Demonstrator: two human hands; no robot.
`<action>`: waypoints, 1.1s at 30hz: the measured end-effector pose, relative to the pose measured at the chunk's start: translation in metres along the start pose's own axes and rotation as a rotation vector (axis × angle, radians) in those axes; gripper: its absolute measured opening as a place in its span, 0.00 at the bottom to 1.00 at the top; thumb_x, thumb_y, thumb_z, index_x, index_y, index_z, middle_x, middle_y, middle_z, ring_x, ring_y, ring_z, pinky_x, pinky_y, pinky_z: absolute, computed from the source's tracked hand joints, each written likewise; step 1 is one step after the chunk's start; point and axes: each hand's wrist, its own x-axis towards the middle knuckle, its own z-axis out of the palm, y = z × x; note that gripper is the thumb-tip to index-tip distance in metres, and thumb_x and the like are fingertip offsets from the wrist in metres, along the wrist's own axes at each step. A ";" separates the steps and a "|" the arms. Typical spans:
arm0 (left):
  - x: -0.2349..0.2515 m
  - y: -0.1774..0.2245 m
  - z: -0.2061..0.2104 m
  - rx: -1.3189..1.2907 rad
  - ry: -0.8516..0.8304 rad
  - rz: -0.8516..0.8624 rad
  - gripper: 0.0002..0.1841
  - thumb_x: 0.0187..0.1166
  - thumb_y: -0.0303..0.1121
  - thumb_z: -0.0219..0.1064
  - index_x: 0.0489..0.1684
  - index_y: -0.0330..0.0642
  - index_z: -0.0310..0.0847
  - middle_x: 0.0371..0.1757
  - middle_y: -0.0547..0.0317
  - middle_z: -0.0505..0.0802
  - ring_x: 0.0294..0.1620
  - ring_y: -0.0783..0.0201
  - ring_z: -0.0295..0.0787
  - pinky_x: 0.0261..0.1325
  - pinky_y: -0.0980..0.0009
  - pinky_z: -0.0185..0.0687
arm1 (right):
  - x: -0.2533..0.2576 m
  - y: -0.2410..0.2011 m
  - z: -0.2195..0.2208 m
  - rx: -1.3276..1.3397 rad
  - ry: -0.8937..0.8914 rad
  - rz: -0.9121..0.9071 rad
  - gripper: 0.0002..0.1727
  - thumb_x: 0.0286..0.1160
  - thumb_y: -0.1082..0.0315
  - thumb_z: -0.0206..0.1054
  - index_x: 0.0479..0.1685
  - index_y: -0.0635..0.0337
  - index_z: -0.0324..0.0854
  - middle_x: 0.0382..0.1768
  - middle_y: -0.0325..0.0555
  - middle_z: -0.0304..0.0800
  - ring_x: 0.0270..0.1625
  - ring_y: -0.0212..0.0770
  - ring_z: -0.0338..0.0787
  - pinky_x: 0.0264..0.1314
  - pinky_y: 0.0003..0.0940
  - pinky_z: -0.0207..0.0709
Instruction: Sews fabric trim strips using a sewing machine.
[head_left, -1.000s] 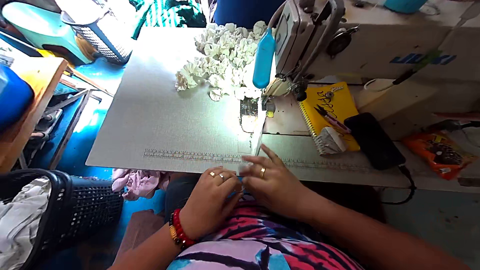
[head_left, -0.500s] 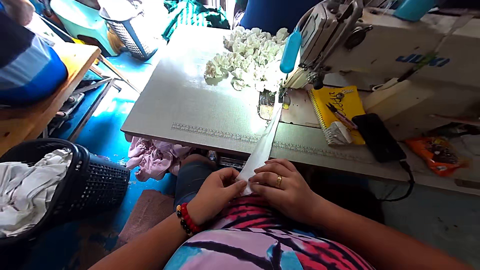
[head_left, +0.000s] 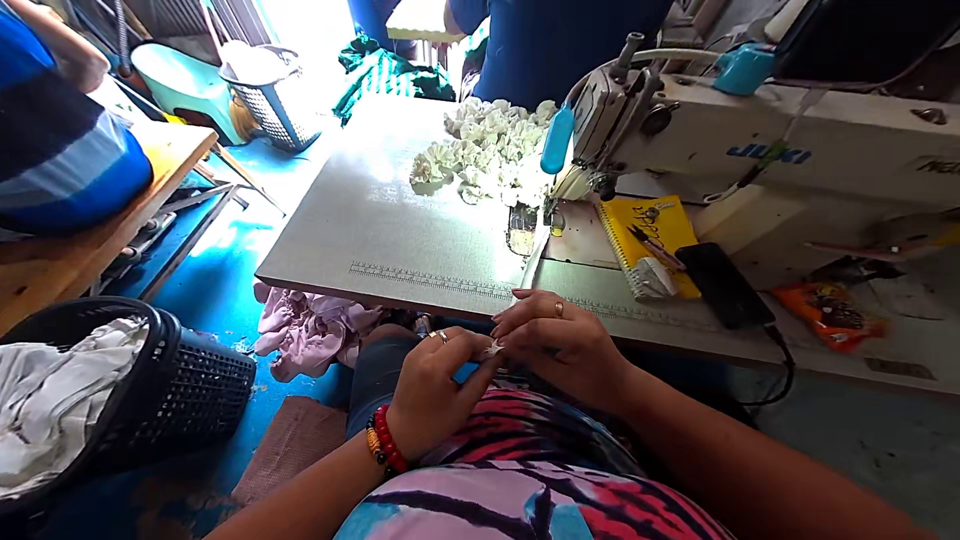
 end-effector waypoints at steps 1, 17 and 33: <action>0.001 0.000 0.002 0.022 0.015 0.024 0.08 0.80 0.33 0.70 0.41 0.38 0.90 0.41 0.56 0.95 0.46 0.72 0.90 0.55 0.79 0.84 | 0.000 -0.001 -0.002 0.005 0.004 -0.002 0.07 0.80 0.68 0.69 0.38 0.59 0.90 0.45 0.41 0.96 0.62 0.34 0.92 0.83 0.42 0.74; 0.020 -0.010 0.012 0.047 -0.249 0.509 0.08 0.87 0.35 0.63 0.43 0.43 0.86 0.40 0.56 0.94 0.47 0.62 0.91 0.57 0.70 0.85 | -0.058 -0.030 -0.018 -0.429 0.024 -0.040 0.08 0.85 0.72 0.62 0.42 0.55 0.87 0.47 0.45 0.97 0.59 0.42 0.94 0.74 0.43 0.82; 0.217 -0.145 0.124 0.368 -0.571 -0.218 0.26 0.76 0.28 0.51 0.67 0.55 0.89 0.76 0.62 0.86 0.85 0.51 0.69 0.78 0.35 0.57 | -0.065 0.032 -0.027 -0.378 -0.137 0.007 0.10 0.83 0.74 0.59 0.37 0.57 0.86 0.41 0.45 0.97 0.52 0.41 0.97 0.66 0.37 0.87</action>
